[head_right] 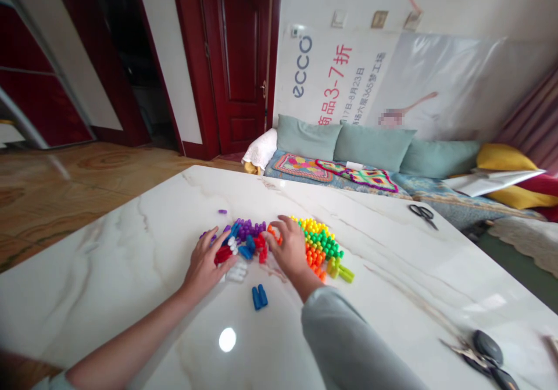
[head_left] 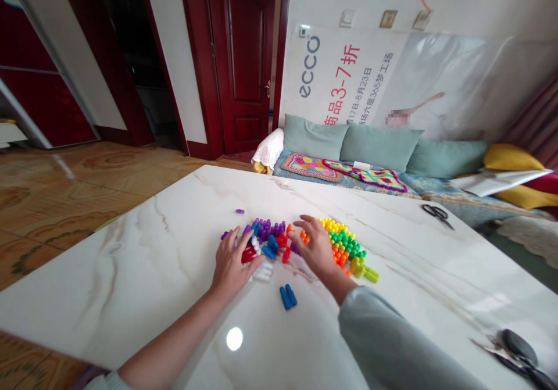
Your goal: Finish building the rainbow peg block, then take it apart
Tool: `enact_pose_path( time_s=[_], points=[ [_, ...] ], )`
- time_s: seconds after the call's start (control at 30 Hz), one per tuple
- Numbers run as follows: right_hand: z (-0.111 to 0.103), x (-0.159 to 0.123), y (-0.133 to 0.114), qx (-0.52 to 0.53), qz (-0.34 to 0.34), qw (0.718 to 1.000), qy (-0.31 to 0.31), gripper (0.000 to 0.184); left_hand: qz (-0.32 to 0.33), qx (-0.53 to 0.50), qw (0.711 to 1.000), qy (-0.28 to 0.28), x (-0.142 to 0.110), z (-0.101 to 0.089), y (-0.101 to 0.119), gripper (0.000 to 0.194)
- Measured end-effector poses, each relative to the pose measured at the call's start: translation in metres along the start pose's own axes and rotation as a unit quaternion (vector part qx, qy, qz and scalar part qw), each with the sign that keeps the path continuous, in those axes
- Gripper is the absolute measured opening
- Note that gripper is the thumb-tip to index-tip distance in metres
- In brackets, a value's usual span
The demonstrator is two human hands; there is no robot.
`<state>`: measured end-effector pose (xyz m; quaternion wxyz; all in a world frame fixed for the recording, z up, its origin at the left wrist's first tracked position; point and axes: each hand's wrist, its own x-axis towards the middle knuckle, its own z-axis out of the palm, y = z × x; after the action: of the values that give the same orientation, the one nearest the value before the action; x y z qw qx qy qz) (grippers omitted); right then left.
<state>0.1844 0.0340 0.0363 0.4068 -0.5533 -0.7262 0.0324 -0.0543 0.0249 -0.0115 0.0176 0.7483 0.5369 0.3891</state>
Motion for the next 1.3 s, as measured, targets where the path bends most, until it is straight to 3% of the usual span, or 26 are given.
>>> enact_pose_path(
  time_s=[0.1, 0.17, 0.23, 0.37, 0.5, 0.6, 0.87, 1.0, 1.13, 1.2, 1.3],
  points=[
    [-0.043, -0.003, 0.052, -0.154, 0.092, 0.984, 0.005, 0.052, 0.058, 0.022, 0.998, -0.006, -0.01, -0.012, 0.02, 0.072],
    [-0.058, -0.011, 0.078, -0.178, 0.151, 0.971, -0.053, 0.069, 0.112, 0.013, 0.993, -0.046, -0.014, -0.014, 0.038, 0.084],
    [-0.063, -0.022, 0.088, -0.173, 0.154, 0.966, -0.113, 0.076, 0.161, 0.002, 0.981, -0.106, -0.017, -0.01, 0.055, 0.095],
    [-0.055, -0.046, 0.06, -0.16, 0.124, 0.969, -0.142, 0.075, 0.199, -0.015, 0.964, -0.176, -0.015, 0.017, 0.08, 0.103],
    [-0.04, -0.059, 0.019, -0.12, 0.088, 0.983, -0.109, 0.065, 0.179, -0.002, 0.971, -0.16, -0.003, 0.048, 0.085, 0.094],
    [-0.025, -0.068, 0.006, -0.116, 0.095, 0.986, -0.075, 0.055, 0.187, 0.013, 0.971, -0.149, 0.003, 0.059, 0.079, 0.083],
    [0.003, -0.08, 0.001, -0.08, 0.168, 0.982, 0.039, 0.042, 0.213, -0.029, 0.971, -0.107, -0.008, 0.046, 0.073, 0.058],
    [0.01, -0.071, -0.005, -0.035, 0.194, 0.979, 0.057, 0.041, 0.178, -0.026, 0.98, -0.085, -0.009, 0.041, 0.071, 0.047],
    [0.027, -0.054, -0.012, 0.077, 0.186, 0.974, 0.104, 0.034, 0.161, -0.017, 0.986, -0.049, 0.002, 0.032, 0.055, 0.035],
    [0.038, -0.044, -0.017, 0.151, 0.173, 0.968, 0.102, 0.037, 0.147, -0.003, 0.989, -0.031, 0.01, 0.025, 0.043, 0.034],
    [0.042, -0.028, -0.021, 0.238, 0.135, 0.962, 0.022, 0.048, 0.11, 0.026, 0.994, -0.008, 0.022, 0.015, 0.026, 0.036]
  ],
)
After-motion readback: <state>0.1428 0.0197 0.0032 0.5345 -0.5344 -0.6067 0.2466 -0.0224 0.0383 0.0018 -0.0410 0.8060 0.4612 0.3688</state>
